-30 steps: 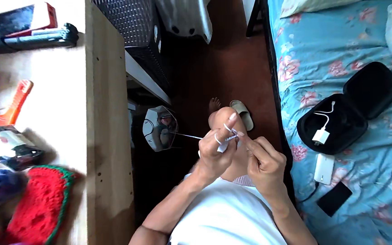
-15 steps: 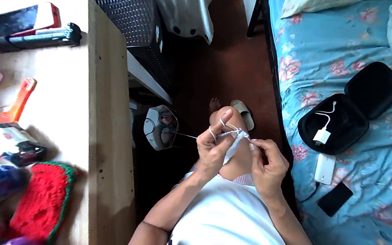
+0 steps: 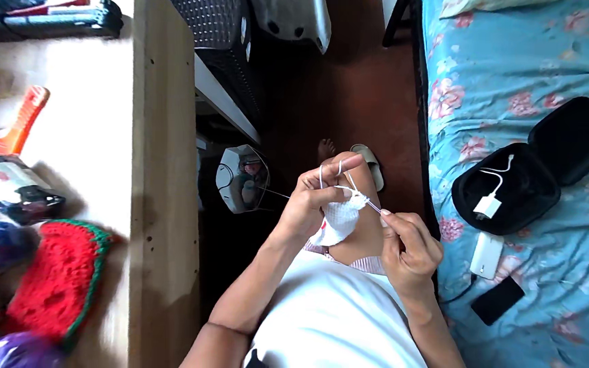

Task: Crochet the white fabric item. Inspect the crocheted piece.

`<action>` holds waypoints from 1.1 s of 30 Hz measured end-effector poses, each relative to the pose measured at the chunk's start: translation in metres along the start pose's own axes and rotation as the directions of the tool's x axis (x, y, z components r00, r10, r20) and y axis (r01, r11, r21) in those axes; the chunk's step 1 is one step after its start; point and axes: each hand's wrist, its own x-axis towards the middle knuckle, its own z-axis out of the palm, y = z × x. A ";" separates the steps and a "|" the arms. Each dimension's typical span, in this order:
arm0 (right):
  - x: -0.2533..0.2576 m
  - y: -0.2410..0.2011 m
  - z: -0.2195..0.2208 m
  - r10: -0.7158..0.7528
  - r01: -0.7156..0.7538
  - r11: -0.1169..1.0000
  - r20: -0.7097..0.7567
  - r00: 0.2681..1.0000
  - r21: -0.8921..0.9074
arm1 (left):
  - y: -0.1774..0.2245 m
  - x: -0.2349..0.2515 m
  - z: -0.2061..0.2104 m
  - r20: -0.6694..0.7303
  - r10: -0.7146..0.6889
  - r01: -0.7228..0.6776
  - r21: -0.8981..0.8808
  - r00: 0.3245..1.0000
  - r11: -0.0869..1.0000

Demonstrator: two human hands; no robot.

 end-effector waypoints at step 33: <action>0.015 0.016 0.001 0.431 -0.700 0.098 0.604 0.670 0.707 | 0.009 0.010 -0.078 0.466 0.030 -0.085 0.099 0.884 0.991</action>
